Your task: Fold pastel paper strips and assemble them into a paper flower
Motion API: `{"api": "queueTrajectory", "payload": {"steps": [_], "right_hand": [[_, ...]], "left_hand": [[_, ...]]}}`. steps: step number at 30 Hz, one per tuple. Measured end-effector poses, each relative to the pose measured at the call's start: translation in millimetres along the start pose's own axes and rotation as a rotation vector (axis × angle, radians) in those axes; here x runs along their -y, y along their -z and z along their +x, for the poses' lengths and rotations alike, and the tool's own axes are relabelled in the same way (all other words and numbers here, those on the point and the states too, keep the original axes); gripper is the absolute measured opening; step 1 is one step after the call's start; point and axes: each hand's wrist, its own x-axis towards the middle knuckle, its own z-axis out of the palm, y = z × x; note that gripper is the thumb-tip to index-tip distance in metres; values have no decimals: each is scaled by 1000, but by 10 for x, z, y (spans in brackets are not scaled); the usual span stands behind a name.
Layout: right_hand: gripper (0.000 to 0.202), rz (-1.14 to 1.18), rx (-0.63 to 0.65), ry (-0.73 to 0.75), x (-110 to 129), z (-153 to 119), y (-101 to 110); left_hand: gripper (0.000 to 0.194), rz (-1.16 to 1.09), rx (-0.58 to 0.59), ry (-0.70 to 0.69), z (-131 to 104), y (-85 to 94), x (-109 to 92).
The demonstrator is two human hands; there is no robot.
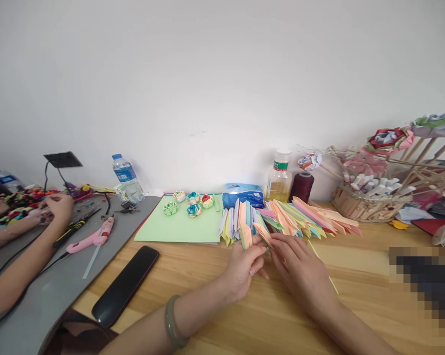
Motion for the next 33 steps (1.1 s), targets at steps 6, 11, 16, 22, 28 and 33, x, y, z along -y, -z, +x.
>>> {"api": "queueTrajectory", "payload": {"steps": [6, 11, 16, 22, 28, 33], "right_hand": [[13, 385, 74, -234, -10, 24, 17], [18, 345, 220, -277, 55, 43, 54], [20, 206, 363, -383, 110, 30, 54], [21, 286, 617, -215, -6, 82, 167], [68, 330, 306, -69, -243, 137, 328], [102, 331, 431, 49, -183, 79, 290]], "left_hand": [[28, 105, -174, -48, 38, 26, 30], [29, 100, -214, -58, 48, 23, 38], [23, 31, -136, -59, 38, 29, 32], [19, -77, -46, 21, 71, 79, 34], [22, -329, 77, 325, 77, 143, -22], [12, -394, 114, 418, 82, 176, -10]]}}
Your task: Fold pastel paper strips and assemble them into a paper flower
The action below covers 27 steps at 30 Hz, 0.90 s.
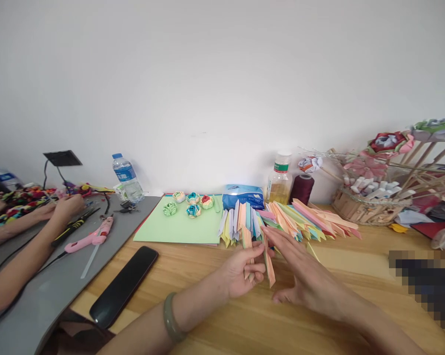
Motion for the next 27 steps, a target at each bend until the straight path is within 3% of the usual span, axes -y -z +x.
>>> {"api": "queueTrajectory", "payload": {"steps": [5, 8, 16, 20, 25, 27], "right_hand": [[87, 87, 13, -80, 60, -2, -43], [90, 164, 22, -108, 98, 10, -41], [85, 148, -16, -76, 40, 12, -147], [87, 202, -36, -70, 36, 18, -93], [34, 352, -183, -385, 68, 100, 13], [29, 301, -169, -417, 86, 117, 12]], "left_hand": [[17, 64, 28, 35, 6, 10, 19], [22, 118, -10, 30, -2, -1, 23], [20, 188, 8, -39, -8, -59, 43], [22, 231, 4, -73, -12, -60, 53], [27, 345, -1, -141, -36, -119, 62], [30, 468, -27, -219, -30, -142, 90]]}}
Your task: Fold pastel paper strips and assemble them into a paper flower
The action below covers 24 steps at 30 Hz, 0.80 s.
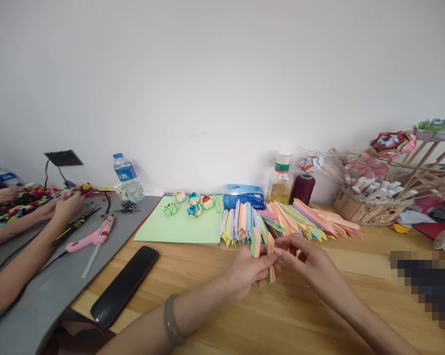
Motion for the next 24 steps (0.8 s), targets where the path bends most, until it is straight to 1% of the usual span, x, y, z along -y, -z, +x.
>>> {"api": "queueTrajectory", "payload": {"steps": [3, 6, 8, 10, 13, 15, 16, 18, 21, 24], "right_hand": [[23, -91, -15, 83, 33, -23, -42], [24, -64, 23, 71, 70, -45, -66], [27, -13, 50, 36, 73, -40, -46], [29, 8, 33, 7, 48, -20, 9], [32, 14, -51, -41, -9, 18, 138], [32, 59, -72, -68, -15, 32, 216], [31, 106, -47, -76, 1, 34, 240], [31, 231, 48, -89, 66, 26, 247], [31, 389, 205, -109, 178, 6, 165], [31, 440, 243, -110, 213, -4, 48]], "left_hand": [[32, 178, -46, -59, 17, -32, 50], [32, 276, -59, -85, 39, -31, 89], [34, 289, -39, -91, 44, -17, 89], [41, 276, -55, -84, 37, -1, 68], [47, 267, -172, -84, 14, 23, 28], [48, 258, -214, -78, 3, 36, 12], [50, 240, -210, -68, 2, 42, 10], [56, 176, -183, -27, 9, 47, 17], [62, 98, -162, 36, 31, 38, 37], [56, 87, -88, -1, 40, 11, 51]]}}
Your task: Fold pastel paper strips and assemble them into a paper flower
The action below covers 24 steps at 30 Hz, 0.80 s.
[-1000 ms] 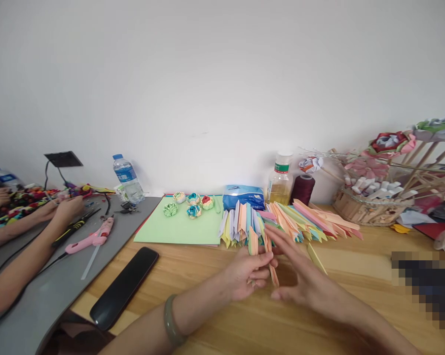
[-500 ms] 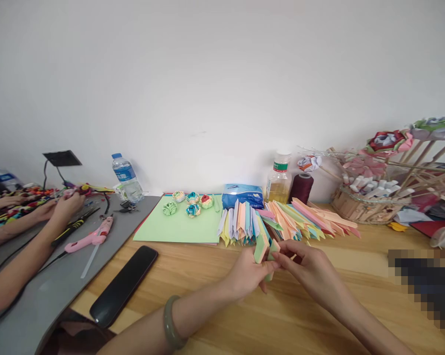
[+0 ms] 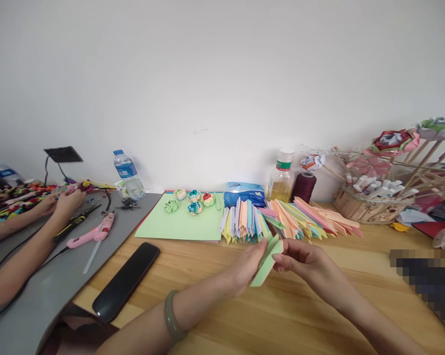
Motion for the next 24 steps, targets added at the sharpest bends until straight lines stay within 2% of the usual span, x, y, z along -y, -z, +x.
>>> {"api": "queueTrajectory", "payload": {"steps": [3, 7, 10, 16, 18, 21, 22, 24], "right_hand": [[29, 78, -25, 18, -59, 17, -60], [24, 223, -71, 22, -95, 17, -93], [23, 169, -144, 24, -108, 25, -91], [32, 46, -301, 53, -186, 52, -52], [41, 110, -244, 31, -197, 38, -73], [50, 242, -80, -52, -203, 7, -121], [51, 249, -65, -72, -206, -1, -133], [49, 188, -117, -80, -213, -9, -144]], "left_hand": [[54, 28, 74, -53, -12, -22, 7], [56, 114, 91, -89, -26, -18, 40], [56, 145, 100, -161, -22, -8, 80], [54, 52, 251, -48, -14, -14, 115], [51, 64, 238, -76, -9, -16, 116], [50, -14, 247, -93, 5, -15, 117], [50, -43, 268, -73, 9, -13, 114], [49, -81, 329, -1, 10, -9, 101]]}}
